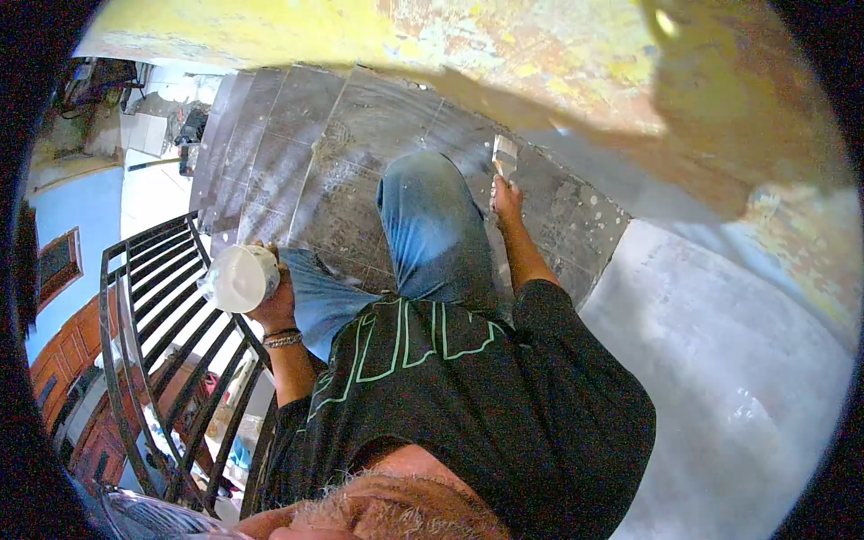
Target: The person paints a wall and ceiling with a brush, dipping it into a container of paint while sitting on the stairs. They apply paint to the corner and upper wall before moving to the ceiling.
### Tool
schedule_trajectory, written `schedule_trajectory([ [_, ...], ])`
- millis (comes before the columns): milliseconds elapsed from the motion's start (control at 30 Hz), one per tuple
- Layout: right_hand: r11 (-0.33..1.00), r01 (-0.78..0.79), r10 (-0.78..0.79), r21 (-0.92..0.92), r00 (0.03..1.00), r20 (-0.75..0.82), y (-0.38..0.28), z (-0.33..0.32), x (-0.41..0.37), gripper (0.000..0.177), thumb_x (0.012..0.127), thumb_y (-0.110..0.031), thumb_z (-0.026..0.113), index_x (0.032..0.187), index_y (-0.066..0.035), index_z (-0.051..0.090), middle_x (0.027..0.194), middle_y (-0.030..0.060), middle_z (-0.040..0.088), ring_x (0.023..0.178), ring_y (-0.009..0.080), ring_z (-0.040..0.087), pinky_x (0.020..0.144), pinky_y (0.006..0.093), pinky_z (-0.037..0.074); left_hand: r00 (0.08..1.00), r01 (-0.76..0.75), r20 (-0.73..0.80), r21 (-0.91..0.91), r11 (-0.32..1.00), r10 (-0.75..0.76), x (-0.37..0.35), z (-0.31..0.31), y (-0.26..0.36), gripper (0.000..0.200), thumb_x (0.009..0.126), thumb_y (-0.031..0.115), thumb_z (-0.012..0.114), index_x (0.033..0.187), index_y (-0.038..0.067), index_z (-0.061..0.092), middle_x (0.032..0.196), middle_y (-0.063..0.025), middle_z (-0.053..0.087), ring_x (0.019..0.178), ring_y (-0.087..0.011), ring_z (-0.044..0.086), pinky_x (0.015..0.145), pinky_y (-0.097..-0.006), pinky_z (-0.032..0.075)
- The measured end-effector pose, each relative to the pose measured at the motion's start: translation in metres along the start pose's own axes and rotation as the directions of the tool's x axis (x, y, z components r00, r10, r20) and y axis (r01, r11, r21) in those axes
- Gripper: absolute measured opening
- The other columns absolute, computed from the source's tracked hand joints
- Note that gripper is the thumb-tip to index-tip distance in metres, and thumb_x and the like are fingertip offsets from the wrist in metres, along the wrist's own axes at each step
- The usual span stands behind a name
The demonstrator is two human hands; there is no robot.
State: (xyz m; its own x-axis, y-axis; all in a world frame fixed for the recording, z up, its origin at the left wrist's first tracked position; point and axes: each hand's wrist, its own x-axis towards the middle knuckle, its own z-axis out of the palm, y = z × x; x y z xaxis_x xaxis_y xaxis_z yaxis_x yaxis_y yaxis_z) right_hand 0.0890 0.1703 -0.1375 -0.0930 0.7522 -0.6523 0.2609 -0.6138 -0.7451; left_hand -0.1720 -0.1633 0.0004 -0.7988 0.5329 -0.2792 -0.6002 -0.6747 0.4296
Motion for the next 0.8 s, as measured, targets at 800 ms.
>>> schedule_trajectory([
  [800, 0.995, 0.083, -0.069, 0.060, 0.975, -0.213, -0.037, 0.013, 0.012, 0.018, 0.082, -0.025, 0.053, 0.073, -0.009, 0.049, 0.057, -0.0038, 0.042, 0.043, 0.0061, 0.036, 0.038, 0.0216, 0.029, 0.935, 0.353, -0.126, 0.207, 0.912, -0.333, 0.161, -0.057, -0.046, 0.069, 0.076, 0.050, 0.046, 0.127, 0.007, 0.029, 0.128, -0.0136, 0.034, 0.116, -0.0299, 0.035, 0.090, -0.0458, 0.036],
])
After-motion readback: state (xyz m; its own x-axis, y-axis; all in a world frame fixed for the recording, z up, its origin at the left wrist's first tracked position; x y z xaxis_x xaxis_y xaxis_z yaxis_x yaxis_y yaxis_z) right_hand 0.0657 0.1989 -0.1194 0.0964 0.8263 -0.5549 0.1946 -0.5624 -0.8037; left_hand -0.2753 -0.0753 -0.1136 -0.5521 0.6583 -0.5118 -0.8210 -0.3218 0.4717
